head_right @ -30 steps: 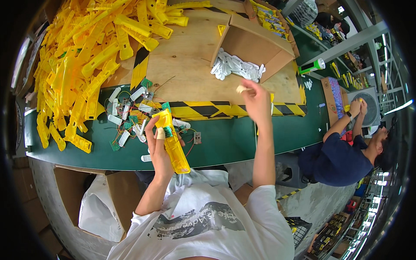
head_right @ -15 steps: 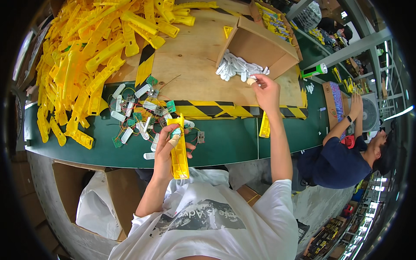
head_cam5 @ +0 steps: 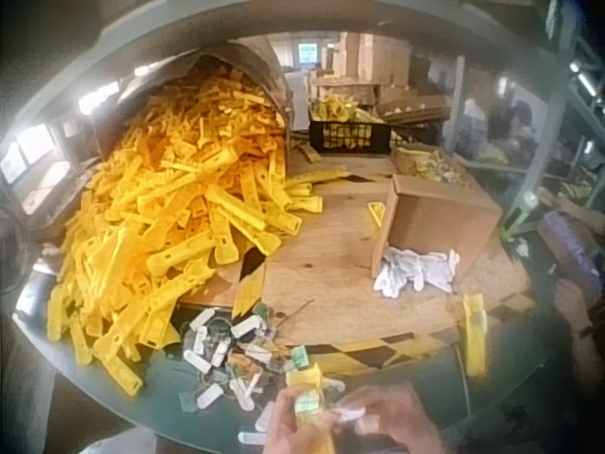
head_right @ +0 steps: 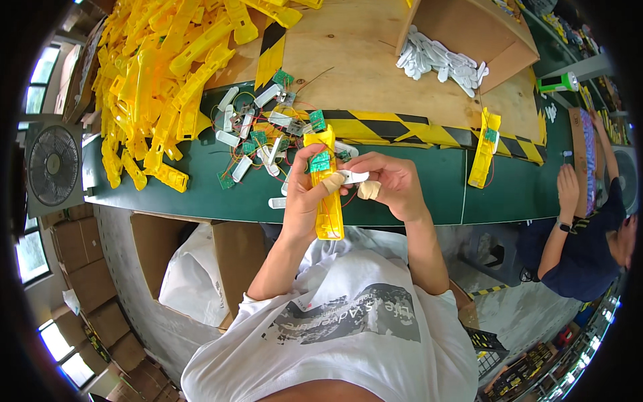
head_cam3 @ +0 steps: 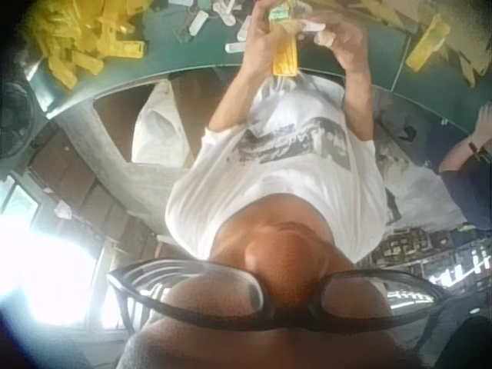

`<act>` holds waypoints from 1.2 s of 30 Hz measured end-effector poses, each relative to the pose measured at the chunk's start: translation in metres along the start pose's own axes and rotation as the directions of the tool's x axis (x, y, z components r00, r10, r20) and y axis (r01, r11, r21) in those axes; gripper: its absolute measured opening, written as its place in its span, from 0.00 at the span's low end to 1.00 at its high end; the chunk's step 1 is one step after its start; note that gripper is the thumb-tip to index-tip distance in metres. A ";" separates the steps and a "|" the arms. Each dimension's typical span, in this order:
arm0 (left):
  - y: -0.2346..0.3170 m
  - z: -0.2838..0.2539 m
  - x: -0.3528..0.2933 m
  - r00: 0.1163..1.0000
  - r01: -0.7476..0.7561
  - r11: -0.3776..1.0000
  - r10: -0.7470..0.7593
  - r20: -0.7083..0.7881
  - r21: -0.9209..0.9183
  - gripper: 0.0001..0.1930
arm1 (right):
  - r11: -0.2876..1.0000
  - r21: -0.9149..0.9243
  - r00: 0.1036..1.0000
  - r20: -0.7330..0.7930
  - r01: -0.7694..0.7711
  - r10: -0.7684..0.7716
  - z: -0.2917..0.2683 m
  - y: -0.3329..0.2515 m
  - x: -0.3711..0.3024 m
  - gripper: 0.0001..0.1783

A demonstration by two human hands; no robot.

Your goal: The person assembles flashlights by picking up circuit board components and inserting them into plastic flashlight casings by hand.

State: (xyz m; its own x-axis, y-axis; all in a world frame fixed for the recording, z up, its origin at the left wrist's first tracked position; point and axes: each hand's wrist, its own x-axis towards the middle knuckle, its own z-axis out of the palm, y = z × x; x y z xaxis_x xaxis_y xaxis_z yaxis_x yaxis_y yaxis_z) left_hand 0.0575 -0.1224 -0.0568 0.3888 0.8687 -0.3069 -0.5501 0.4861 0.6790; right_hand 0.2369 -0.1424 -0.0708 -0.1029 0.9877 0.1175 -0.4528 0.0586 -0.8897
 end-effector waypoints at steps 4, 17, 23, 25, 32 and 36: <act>0.005 0.004 0.001 0.988 -0.146 0.942 0.154 -0.001 0.303 0.29 | 0.986 -0.119 0.988 -0.105 -0.121 0.109 -0.002 -0.002 -0.011 0.13; 0.006 -0.002 0.004 0.859 -0.488 0.374 0.366 0.358 0.789 0.20 | 0.641 -0.730 0.968 -0.232 -0.236 0.092 0.022 -0.029 -0.013 0.11; 0.000 -0.007 0.011 0.951 -0.304 0.588 0.228 0.208 0.749 0.13 | 0.857 -0.372 0.879 -0.446 -0.356 0.171 0.030 -0.012 -0.007 0.09; -0.003 -0.008 0.013 0.930 -0.362 0.544 0.266 0.254 0.756 0.13 | 0.873 -0.323 0.867 -0.460 -0.365 0.192 0.033 -0.014 -0.002 0.08; -0.001 -0.003 0.011 0.946 -0.315 0.626 0.267 0.183 0.713 0.13 | 0.954 -0.061 0.902 -0.346 -0.295 0.257 0.022 0.001 -0.002 0.07; -0.006 -0.002 0.012 0.928 -0.368 0.570 0.278 0.249 0.735 0.13 | 0.958 0.082 0.904 -0.318 -0.275 0.287 0.011 0.009 -0.007 0.07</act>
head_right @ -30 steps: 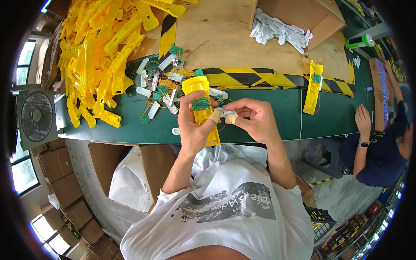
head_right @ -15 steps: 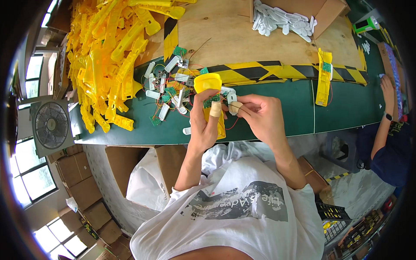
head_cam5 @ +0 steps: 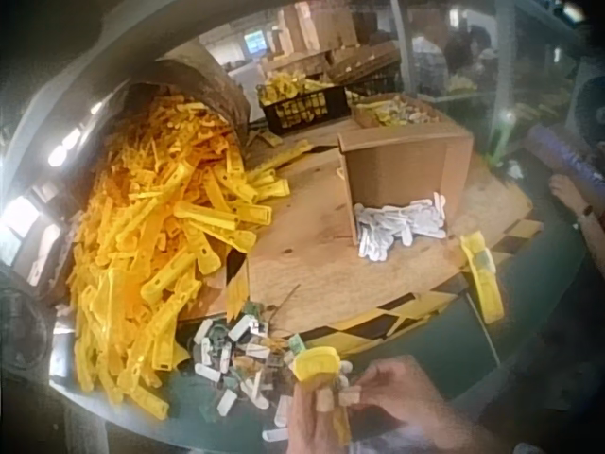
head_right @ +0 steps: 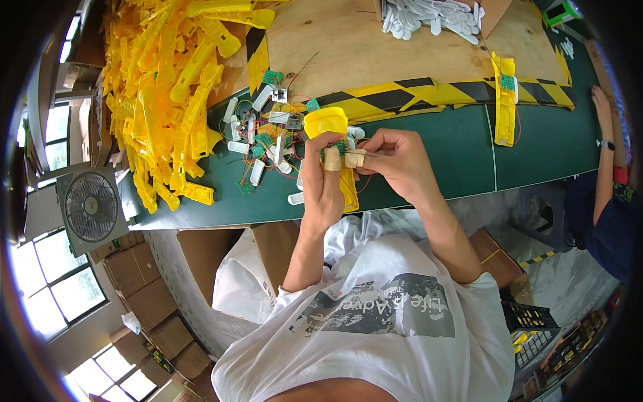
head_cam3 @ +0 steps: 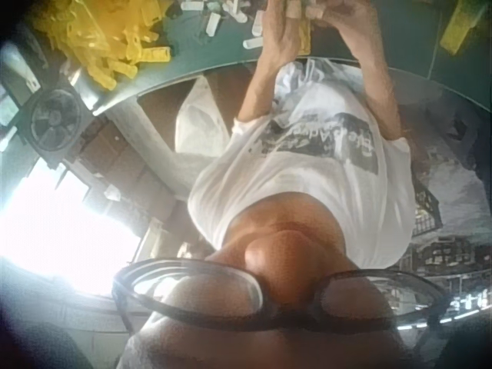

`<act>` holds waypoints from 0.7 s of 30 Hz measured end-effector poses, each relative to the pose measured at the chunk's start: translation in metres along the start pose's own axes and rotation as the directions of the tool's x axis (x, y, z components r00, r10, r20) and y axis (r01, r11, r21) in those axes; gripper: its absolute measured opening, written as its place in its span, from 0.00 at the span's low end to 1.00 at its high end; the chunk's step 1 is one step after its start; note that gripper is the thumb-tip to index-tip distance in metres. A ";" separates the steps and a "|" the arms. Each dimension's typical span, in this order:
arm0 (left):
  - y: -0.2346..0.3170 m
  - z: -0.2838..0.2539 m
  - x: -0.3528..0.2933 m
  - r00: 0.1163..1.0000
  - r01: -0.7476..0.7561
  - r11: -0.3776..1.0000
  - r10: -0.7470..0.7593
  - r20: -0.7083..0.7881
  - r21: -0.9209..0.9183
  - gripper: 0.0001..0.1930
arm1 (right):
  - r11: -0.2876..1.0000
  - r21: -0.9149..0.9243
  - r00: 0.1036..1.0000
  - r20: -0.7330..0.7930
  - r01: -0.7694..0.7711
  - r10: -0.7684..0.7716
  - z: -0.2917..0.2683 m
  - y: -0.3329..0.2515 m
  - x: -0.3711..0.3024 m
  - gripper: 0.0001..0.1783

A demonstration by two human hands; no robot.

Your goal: The person assembles flashlights by picking up circuit board components and inserting them into plastic flashlight casings by hand.

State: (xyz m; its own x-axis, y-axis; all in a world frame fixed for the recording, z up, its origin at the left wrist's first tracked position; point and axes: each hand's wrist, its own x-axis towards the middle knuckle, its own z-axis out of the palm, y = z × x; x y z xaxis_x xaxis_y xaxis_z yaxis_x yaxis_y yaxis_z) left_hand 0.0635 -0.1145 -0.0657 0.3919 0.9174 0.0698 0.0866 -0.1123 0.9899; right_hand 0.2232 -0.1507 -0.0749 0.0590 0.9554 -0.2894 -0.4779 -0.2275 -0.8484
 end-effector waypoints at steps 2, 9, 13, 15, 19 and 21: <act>0.000 0.001 0.002 1.000 -0.018 0.999 0.017 0.012 0.048 0.12 | 0.995 0.073 0.997 0.028 -0.071 0.069 -0.003 0.003 0.000 0.07; 0.011 -0.005 -0.003 0.982 0.175 0.966 -0.157 0.109 -0.188 0.11 | 0.991 0.132 0.997 0.080 0.005 -0.016 0.000 -0.005 -0.001 0.12; 0.017 -0.005 -0.002 0.975 0.168 0.971 -0.139 0.171 -0.167 0.11 | 0.988 0.153 0.980 0.197 -0.018 -0.012 -0.014 0.008 0.000 0.16; 0.019 -0.004 -0.002 0.979 0.133 0.984 -0.111 0.173 -0.121 0.11 | 0.975 0.218 0.974 0.225 -0.036 -0.015 -0.017 0.015 0.000 0.16; 0.017 -0.002 -0.003 0.986 -0.017 0.999 0.009 0.164 0.047 0.11 | 0.965 0.256 0.985 0.174 -0.058 0.013 -0.017 0.019 0.001 0.14; 0.016 0.000 -0.003 0.987 -0.026 0.998 0.017 0.163 0.053 0.11 | 0.957 0.281 0.989 0.144 -0.065 0.024 -0.017 0.017 0.000 0.14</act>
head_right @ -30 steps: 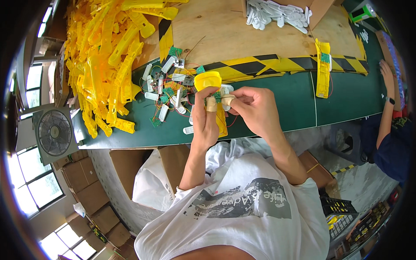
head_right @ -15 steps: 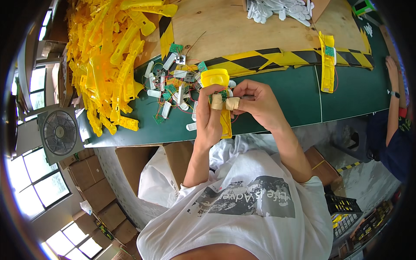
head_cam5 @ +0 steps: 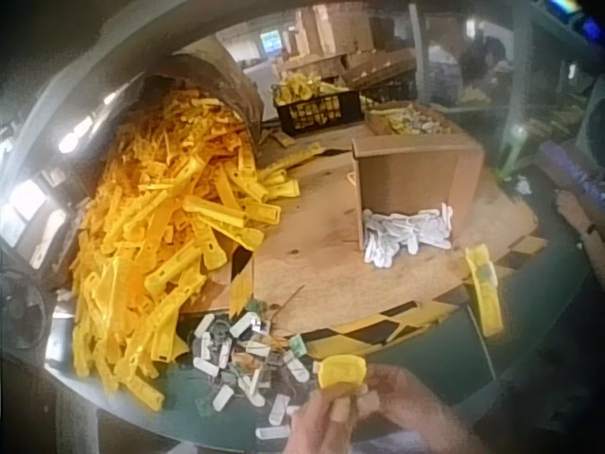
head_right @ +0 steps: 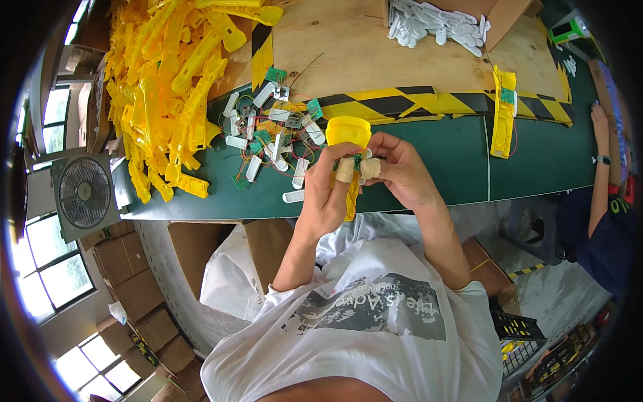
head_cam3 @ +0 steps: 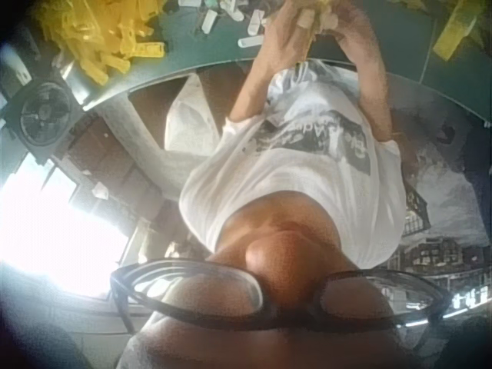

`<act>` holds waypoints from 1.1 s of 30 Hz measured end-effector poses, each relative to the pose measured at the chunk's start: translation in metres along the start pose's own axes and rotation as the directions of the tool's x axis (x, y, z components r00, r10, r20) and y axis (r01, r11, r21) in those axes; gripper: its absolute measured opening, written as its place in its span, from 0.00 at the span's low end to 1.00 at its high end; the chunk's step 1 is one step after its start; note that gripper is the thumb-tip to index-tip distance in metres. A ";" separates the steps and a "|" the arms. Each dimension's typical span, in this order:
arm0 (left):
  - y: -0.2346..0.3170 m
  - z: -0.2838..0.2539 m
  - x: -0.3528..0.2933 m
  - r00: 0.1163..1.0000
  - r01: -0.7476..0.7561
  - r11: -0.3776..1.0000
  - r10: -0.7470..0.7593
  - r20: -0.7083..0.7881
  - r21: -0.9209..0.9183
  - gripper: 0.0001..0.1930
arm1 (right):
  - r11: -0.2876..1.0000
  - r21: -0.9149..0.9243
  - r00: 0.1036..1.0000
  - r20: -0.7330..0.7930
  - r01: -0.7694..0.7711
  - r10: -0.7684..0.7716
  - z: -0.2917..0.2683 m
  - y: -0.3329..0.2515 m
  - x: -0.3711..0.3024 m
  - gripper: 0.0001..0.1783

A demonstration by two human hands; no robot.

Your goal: The person assembles flashlights by picking up circuit board components and inserting them into plastic flashlight casings by hand.

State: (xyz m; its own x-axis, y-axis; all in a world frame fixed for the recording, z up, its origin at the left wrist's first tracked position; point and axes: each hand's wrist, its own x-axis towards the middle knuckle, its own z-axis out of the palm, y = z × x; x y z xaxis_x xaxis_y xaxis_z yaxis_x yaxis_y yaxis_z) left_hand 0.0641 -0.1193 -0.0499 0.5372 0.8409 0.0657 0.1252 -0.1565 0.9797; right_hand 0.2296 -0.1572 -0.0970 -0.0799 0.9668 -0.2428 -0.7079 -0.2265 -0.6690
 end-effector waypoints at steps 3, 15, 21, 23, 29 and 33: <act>-0.001 0.002 0.000 0.999 -0.032 0.998 0.034 -0.033 0.050 0.11 | 1.000 -0.002 1.000 -0.001 0.003 -0.003 0.001 -0.003 0.001 0.14; -0.012 0.001 0.000 0.996 -0.042 0.992 0.052 -0.079 0.120 0.10 | 0.946 -0.273 0.974 -0.096 0.172 -0.205 0.014 0.012 -0.006 0.27; -0.022 -0.001 0.000 1.000 0.016 1.000 -0.016 -0.011 0.017 0.10 | 0.936 -0.218 0.940 -0.143 0.275 -0.309 0.026 0.023 -0.007 0.25; -0.023 -0.002 0.003 1.000 0.003 0.999 -0.002 -0.023 0.044 0.10 | 0.895 -0.318 0.919 -0.135 0.314 -0.371 0.031 0.023 -0.007 0.23; -0.007 -0.002 0.004 0.986 0.152 0.988 -0.152 -0.064 -0.004 0.11 | 0.757 -0.539 0.883 -0.051 0.370 -0.468 0.037 0.016 -0.006 0.22; -0.013 -0.002 0.005 0.997 0.036 0.999 -0.035 -0.069 0.006 0.08 | 0.842 -0.411 0.897 -0.111 0.350 -0.427 0.042 0.017 -0.008 0.23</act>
State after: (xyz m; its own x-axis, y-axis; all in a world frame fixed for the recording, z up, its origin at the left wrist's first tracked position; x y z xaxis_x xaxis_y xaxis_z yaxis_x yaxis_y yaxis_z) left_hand 0.0637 -0.1119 -0.0617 0.4737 0.8796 0.0441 0.1494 -0.1296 0.9802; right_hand 0.1889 -0.1637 -0.0764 0.3083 0.9512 -0.0099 -0.3358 0.0991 -0.9367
